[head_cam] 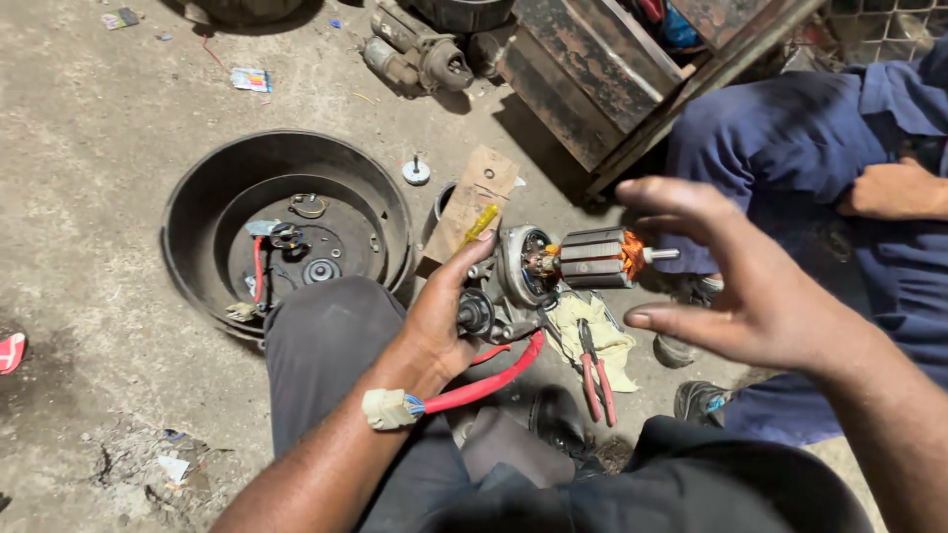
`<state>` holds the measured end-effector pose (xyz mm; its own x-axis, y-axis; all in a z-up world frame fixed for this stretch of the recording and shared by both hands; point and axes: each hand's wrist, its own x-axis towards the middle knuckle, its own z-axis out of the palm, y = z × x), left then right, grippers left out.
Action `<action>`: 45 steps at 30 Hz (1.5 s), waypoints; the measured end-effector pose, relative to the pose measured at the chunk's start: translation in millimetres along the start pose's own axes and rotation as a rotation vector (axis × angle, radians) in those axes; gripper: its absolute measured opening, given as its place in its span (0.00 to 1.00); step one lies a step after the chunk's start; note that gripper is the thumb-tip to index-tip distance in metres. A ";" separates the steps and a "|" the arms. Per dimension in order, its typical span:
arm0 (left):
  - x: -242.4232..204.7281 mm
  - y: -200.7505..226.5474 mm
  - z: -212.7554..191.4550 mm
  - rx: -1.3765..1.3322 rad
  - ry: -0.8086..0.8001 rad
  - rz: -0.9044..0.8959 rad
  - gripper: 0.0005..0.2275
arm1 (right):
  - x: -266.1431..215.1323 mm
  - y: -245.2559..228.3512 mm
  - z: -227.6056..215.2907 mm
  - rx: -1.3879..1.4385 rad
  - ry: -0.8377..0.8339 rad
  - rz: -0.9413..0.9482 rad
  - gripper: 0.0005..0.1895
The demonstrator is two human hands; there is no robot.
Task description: Assembling the armature and internal housing of an automotive starter motor.
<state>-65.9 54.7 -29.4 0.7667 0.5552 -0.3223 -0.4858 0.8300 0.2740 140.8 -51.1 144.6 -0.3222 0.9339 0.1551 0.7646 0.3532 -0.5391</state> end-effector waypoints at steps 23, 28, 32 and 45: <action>-12.2 86.7 -38.0 -0.098 -0.037 0.231 0.18 | 85.8 -10.2 5.7 -0.438 -0.100 0.297 0.43; -7.6 103.6 -56.0 -0.156 0.013 0.246 0.18 | 79.8 16.8 0.6 -0.417 -0.193 0.421 0.42; -5.8 109.4 -61.7 -0.262 0.002 0.291 0.16 | 90.4 45.9 4.0 -0.365 -0.345 0.579 0.40; 26.6 67.3 -56.2 -0.316 -0.082 0.316 0.17 | 101.8 94.4 183.5 0.711 -0.085 0.087 0.58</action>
<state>-101.8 128.3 -70.4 0.5846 0.7887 -0.1906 -0.7961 0.6029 0.0531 77.7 67.2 -42.5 -0.3410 0.9393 0.0374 0.2508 0.1292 -0.9594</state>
